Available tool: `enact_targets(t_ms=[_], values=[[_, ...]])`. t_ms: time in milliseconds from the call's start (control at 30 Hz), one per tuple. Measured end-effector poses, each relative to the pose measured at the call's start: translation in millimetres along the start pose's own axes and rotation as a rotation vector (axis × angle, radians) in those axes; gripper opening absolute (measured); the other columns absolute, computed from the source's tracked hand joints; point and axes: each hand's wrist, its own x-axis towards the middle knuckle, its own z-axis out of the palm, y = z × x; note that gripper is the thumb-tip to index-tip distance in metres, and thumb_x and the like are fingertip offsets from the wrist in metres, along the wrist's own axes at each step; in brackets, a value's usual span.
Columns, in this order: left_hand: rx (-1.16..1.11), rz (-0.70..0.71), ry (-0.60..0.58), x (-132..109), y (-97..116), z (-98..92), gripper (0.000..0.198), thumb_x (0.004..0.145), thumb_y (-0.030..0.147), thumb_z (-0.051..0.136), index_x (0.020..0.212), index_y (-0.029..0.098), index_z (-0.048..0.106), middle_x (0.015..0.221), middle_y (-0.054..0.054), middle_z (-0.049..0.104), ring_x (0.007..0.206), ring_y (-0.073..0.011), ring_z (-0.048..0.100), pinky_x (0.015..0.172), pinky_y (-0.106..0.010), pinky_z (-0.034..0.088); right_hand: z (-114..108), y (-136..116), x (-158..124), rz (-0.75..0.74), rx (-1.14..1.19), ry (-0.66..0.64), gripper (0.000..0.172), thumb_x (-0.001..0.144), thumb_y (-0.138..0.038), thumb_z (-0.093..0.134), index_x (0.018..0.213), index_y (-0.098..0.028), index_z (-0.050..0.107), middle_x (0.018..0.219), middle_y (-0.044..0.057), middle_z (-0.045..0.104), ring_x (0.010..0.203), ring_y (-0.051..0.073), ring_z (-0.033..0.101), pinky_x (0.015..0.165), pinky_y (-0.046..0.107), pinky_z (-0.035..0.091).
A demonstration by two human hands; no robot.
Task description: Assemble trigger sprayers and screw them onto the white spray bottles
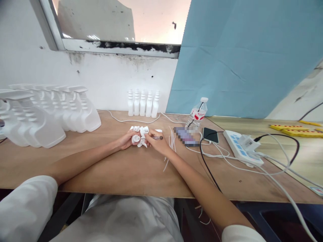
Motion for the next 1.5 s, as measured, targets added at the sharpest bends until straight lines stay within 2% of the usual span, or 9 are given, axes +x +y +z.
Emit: enact_targets(t_ms=[167, 300, 433, 700, 900, 1000, 1133, 1300, 1500], values=[[-0.031, -0.047, -0.012, 3.3, -0.2, -5.3, 0.023, 0.07, 0.027, 0.071, 0.072, 0.014, 0.051, 0.059, 0.002, 0.049, 0.044, -0.0062, 0.04, 0.036, -0.017, 0.021, 5.9, 0.8, -2.4, -0.04, 0.07, -0.043, 0.029, 0.086, -0.045, 0.06, 0.07, -0.02, 0.057, 0.067, 0.001, 0.065, 0.057, 0.014, 0.059, 0.057, 0.029, 0.05], [-0.057, -0.112, -0.023, 5.0, -0.1, -8.8, 0.025, 0.071, 0.031, 0.07, 0.075, 0.015, 0.052, 0.058, 0.001, 0.049, 0.045, -0.007, 0.041, 0.036, -0.016, 0.019, 8.1, 0.6, -3.5, -0.312, -0.16, -0.152, 0.017, 0.091, -0.036, 0.056, 0.095, -0.022, 0.065, 0.099, 0.006, 0.068, 0.091, 0.019, 0.065, 0.08, 0.035, 0.054], [-0.068, -0.119, 0.0, 3.7, 1.5, -6.7, 0.025, 0.071, 0.031, 0.07, 0.078, 0.014, 0.054, 0.062, 0.002, 0.05, 0.047, -0.0065, 0.042, 0.036, -0.016, 0.021, 6.4, 7.0, 0.1, -0.613, -0.512, -0.165, 0.021, 0.092, -0.03, 0.056, 0.11, -0.027, 0.066, 0.128, 0.008, 0.061, 0.114, 0.023, 0.058, 0.094, 0.042, 0.05], [0.013, 0.048, 0.149, 1.6, -1.4, -1.5, 0.034, 0.067, 0.036, 0.074, 0.077, 0.015, 0.05, 0.062, 0.003, 0.05, 0.048, -0.0071, 0.043, 0.038, -0.017, 0.026, -0.1, 13.2, 2.0, -0.873, -0.642, -0.017, 0.018, 0.091, -0.02, 0.057, 0.105, -0.021, 0.069, 0.114, 0.009, 0.071, 0.102, 0.02, 0.068, 0.086, 0.036, 0.055], [0.158, 0.227, 0.321, 3.8, -3.8, -8.3, 0.044, 0.065, 0.039, 0.079, 0.087, 0.018, 0.049, 0.064, 0.006, 0.053, 0.048, -0.0066, 0.043, 0.041, -0.017, 0.03, -27.1, 3.4, -1.8, -0.613, -0.626, 0.196, 0.028, 0.095, -0.025, 0.048, 0.08, -0.021, 0.072, 0.082, 0.007, 0.075, 0.078, 0.02, 0.07, 0.074, 0.035, 0.053], [0.384, 0.256, 0.278, -0.4, 0.2, -11.5, 0.047, 0.066, 0.042, 0.079, 0.097, 0.017, 0.054, 0.081, 0.001, 0.06, 0.065, -0.0099, 0.053, 0.055, -0.019, 0.041, -41.6, 13.6, -0.3, -0.383, -0.619, 0.283, 0.041, 0.095, -0.037, 0.047, 0.065, -0.021, 0.07, 0.064, 0.005, 0.071, 0.061, 0.019, 0.067, 0.063, 0.032, 0.05], [0.753, 0.315, 0.145, -5.1, 8.0, -16.8, 0.047, 0.077, 0.055, 0.068, 0.103, 0.017, 0.058, 0.095, -0.004, 0.061, 0.085, -0.017, 0.057, 0.078, -0.027, 0.046, -51.4, 25.7, 3.6, -0.155, -0.524, 0.32, 0.049, 0.093, -0.05, 0.046, 0.065, -0.02, 0.071, 0.064, 0.006, 0.071, 0.061, 0.021, 0.069, 0.061, 0.031, 0.049], [0.921, 0.488, 0.065, -4.4, 10.3, -21.7, 0.054, 0.091, 0.061, 0.04, 0.075, 0.015, 0.063, 0.093, -0.008, 0.059, 0.099, -0.0218, 0.055, 0.094, -0.034, 0.042, -52.6, 23.6, 5.0, -0.125, -0.435, 0.368, 0.052, 0.092, -0.055, 0.045, 0.064, -0.019, 0.07, 0.061, 0.005, 0.069, 0.06, 0.02, 0.068, 0.063, 0.031, 0.049], [0.968, 0.534, 0.12, 1.5, 18.3, -16.7, 0.032, 0.089, 0.042, 0.054, 0.072, 0.015, 0.062, 0.096, -0.007, 0.06, 0.097, -0.0198, 0.058, 0.095, -0.035, 0.042, -52.4, 23.1, 4.5, -0.121, -0.485, 0.352, 0.054, 0.092, -0.056, 0.044, 0.061, -0.019, 0.069, 0.057, 0.005, 0.067, 0.057, 0.019, 0.065, 0.062, 0.031, 0.047]])
